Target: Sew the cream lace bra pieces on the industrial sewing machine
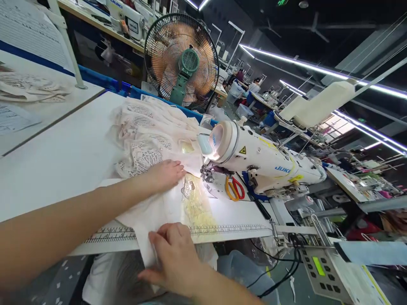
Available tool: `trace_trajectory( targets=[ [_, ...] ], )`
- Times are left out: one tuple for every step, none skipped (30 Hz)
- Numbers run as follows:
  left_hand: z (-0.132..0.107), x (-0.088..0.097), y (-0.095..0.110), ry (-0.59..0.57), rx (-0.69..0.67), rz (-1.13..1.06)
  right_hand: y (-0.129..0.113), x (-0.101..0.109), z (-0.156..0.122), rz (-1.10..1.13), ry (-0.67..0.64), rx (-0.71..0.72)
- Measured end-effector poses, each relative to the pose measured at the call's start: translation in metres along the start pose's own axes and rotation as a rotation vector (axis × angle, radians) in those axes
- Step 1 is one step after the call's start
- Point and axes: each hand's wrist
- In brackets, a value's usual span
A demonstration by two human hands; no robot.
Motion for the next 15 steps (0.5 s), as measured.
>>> trace_trajectory(
  targets=[
    [-0.012, 0.002, -0.001, -0.024, 0.003, 0.021, -0.003, 0.0, 0.0, -0.028, -0.083, -0.049],
    [-0.025, 0.002, -0.004, -0.047, 0.018, 0.05, -0.004, 0.001, 0.0, -0.043, -0.162, -0.094],
    [-0.039, 0.003, -0.006, -0.063, 0.049, 0.087, -0.004, 0.004, -0.001, -0.048, -0.223, -0.134],
    [-0.053, 0.002, -0.009, -0.075, 0.087, 0.129, -0.004, 0.008, -0.002, -0.046, -0.263, -0.161],
    [-0.067, 0.001, -0.013, -0.081, 0.126, 0.176, -0.005, 0.011, -0.003, -0.043, -0.284, -0.173],
    [-0.08, 0.0, -0.016, -0.072, 0.156, 0.216, -0.006, 0.014, -0.003, -0.045, -0.294, -0.181],
    [-0.091, -0.001, -0.019, -0.061, 0.174, 0.254, -0.008, 0.015, -0.001, -0.054, -0.299, -0.193],
    [-0.1, -0.001, -0.02, -0.046, 0.184, 0.283, -0.01, 0.016, 0.001, -0.072, -0.298, -0.208],
    [-0.106, -0.001, -0.021, -0.031, 0.191, 0.307, -0.012, 0.014, 0.004, -0.096, -0.297, -0.222],
    [-0.109, -0.001, -0.021, -0.027, 0.195, 0.329, -0.014, 0.012, 0.008, -0.123, -0.293, -0.24],
    [-0.109, 0.0, -0.019, -0.031, 0.2, 0.345, -0.016, 0.01, 0.011, -0.15, -0.286, -0.258],
    [-0.109, 0.0, -0.016, -0.044, 0.204, 0.357, -0.018, 0.007, 0.014, -0.17, -0.277, -0.269],
    [-0.107, 0.001, -0.013, -0.065, 0.203, 0.365, -0.019, 0.005, 0.016, -0.182, -0.266, -0.273],
    [-0.105, 0.0, -0.01, -0.084, 0.201, 0.371, -0.019, 0.003, 0.017, -0.188, -0.251, -0.271],
    [-0.104, 0.0, -0.007, -0.098, 0.198, 0.373, -0.019, 0.003, 0.016, -0.189, -0.235, -0.266]
  ],
)
Point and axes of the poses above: each hand's wrist, its own z-axis towards the middle knuckle, its own x-axis out of the back of the hand, y = z × x, and after that the axes turned 13 degrees about -y, right-handed
